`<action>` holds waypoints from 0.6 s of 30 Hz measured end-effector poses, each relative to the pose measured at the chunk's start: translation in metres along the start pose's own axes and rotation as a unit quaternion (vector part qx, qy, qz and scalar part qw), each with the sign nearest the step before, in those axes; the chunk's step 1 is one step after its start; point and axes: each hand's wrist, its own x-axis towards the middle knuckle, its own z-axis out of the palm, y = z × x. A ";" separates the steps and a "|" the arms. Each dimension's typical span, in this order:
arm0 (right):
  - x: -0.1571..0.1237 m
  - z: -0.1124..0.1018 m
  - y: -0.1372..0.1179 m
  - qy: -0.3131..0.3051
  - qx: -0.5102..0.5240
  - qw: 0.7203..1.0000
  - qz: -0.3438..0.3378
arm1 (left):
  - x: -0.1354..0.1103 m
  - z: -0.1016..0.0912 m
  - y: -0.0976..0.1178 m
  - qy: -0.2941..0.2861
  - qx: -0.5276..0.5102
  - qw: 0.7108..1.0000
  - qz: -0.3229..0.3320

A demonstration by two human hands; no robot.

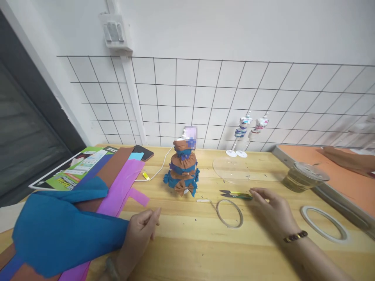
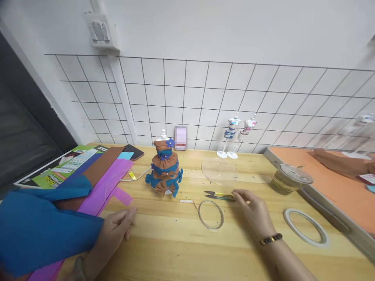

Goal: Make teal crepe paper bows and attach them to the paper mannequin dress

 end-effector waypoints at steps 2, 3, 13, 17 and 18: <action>-0.013 0.008 -0.024 -0.023 0.011 0.999 -0.027 | -0.001 0.001 0.000 -0.002 -0.014 1.000 -0.014; -0.019 0.011 -0.037 -0.043 0.007 0.997 -0.059 | -0.002 0.001 -0.001 -0.005 -0.022 1.000 -0.020; -0.038 0.066 -0.127 -0.228 -0.055 0.902 -0.363 | -0.005 -0.001 0.004 -0.012 -0.047 0.999 -0.015; -0.041 0.095 -0.136 -0.233 -0.118 0.890 -0.373 | -0.004 -0.001 0.005 -0.017 -0.027 0.999 0.011; -0.040 0.100 -0.138 -0.226 -0.124 0.894 -0.367 | -0.004 -0.001 0.005 -0.019 -0.023 0.999 0.017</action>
